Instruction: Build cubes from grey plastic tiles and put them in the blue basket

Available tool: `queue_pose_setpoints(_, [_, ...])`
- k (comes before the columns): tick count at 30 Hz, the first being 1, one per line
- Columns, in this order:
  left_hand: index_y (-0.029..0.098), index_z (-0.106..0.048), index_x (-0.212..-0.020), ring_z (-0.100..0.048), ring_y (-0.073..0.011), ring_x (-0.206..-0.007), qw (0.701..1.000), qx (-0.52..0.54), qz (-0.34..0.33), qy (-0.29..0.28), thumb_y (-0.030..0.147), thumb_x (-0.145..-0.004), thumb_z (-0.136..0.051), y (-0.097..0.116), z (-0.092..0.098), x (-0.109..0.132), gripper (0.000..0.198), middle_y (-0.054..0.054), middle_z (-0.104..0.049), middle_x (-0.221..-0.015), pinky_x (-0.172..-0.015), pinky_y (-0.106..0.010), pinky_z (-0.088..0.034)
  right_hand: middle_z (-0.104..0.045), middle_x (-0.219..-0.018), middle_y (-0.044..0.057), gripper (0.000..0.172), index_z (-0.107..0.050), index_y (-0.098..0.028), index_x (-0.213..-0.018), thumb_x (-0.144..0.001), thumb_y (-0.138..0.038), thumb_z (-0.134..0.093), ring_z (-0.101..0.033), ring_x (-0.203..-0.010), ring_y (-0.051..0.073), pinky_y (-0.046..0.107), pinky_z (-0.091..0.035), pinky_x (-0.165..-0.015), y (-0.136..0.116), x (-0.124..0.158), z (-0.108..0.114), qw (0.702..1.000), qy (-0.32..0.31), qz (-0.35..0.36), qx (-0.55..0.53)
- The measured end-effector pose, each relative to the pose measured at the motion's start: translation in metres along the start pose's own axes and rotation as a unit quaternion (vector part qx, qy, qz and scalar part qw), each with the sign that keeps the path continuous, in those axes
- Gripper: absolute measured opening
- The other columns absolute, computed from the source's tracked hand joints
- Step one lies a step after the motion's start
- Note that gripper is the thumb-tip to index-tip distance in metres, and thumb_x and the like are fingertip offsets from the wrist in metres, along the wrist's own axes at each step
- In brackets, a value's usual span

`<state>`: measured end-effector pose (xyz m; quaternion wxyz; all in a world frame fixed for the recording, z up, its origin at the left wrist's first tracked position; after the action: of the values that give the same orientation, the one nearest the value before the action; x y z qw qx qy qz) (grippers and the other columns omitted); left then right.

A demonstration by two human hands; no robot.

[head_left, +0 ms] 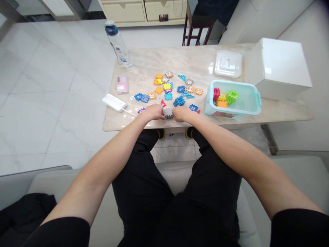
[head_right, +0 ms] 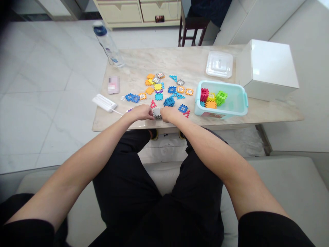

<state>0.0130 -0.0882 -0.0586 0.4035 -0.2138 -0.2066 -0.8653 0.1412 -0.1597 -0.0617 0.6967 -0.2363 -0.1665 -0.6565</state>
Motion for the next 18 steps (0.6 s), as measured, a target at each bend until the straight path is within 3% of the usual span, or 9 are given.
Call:
queue_pose_setpoints(7, [0.025,-0.085,-0.098,-0.077,-0.0279,-0.105,0.999,-0.015,0.029,-0.023,0.042,-0.079,-0.091,-0.013,0.004,0.0,0.026,-0.008,-0.084,-0.103,-0.087,-0.029,-0.054,-0.076,-0.132,0.025,0.056,-0.075,-0.01,-0.136,-0.085,-0.031,-0.086,-0.075,-0.123,0.035,0.039,-0.061,-0.103,0.008,0.009,0.018,0.998,-0.053,-0.027,0.004])
queue_pose_setpoints(13, [0.023,-0.081,-0.119,-0.076,-0.0316,-0.117,0.995,-0.002,0.09,0.037,0.042,-0.087,-0.085,-0.038,0.022,0.017,0.038,-0.013,-0.082,-0.124,-0.091,-0.033,-0.056,-0.074,-0.136,0.026,0.046,-0.072,-0.009,-0.141,-0.098,-0.025,-0.071,-0.072,-0.129,0.035,0.042,-0.06,-0.106,0.015,0.027,0.048,0.999,-0.029,-0.035,-0.012])
queue_pose_setpoints(18, [0.023,-0.081,-0.123,-0.075,-0.0307,-0.118,0.99,0.01,0.124,0.073,0.04,-0.09,-0.08,-0.046,0.027,0.029,0.037,-0.013,-0.082,-0.126,-0.093,-0.032,-0.057,-0.072,-0.139,0.028,0.047,-0.071,-0.007,-0.142,-0.101,-0.029,-0.067,-0.071,-0.132,0.037,0.046,-0.06,-0.108,0.015,0.04,0.05,0.999,-0.025,-0.028,-0.038])
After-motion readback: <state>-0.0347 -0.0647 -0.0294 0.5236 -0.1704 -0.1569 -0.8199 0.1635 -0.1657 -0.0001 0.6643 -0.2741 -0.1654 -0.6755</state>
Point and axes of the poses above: each hand's wrist, its own x-axis away from the middle knuckle, its own z-axis out of the back of the hand, y = z × x, the point moved 5 cm from there along -x, towards the middle knuckle
